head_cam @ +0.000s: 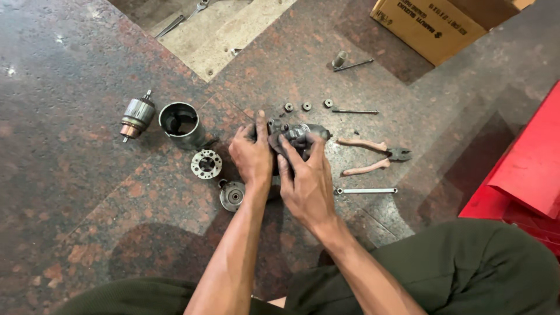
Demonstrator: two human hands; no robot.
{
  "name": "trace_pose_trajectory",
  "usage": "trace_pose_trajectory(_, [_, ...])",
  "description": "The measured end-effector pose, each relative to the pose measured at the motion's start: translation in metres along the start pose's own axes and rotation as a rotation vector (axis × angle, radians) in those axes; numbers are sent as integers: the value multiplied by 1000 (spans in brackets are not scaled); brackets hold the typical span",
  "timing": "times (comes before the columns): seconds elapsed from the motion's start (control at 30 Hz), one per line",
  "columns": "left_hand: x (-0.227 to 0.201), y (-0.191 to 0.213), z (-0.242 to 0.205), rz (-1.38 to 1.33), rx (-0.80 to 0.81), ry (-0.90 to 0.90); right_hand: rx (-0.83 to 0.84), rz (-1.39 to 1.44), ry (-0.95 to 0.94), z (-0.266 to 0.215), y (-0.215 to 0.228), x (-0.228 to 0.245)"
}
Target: The person sits on the floor and uses a dark cloth to wipe and clean a cylindrical mechanical part. They rotate the part to clean different sides and surfaces, handling it with both hands.
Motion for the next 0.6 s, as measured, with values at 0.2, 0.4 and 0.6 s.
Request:
trace_pose_trajectory(0.2, [2,0,5,-2,-5,-92,17,-169,37,15,-15,-1])
trace_pose_trajectory(0.4, [12,-7,8,7,-2,-69,-95,-173,48,10,-14,3])
trace_pose_trajectory(0.6, [3,-10,15,1,-69,-190,-64,-202,-12,8,-11,9])
Point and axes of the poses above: each hand's wrist, its own z-axis towards the middle knuckle, its own y-axis out of the back of the hand, x = y × z, the point moved 4 cm from there along z, towards the middle knuckle, and after that the axes turned 6 degrees about y, right-handed, at the moved point
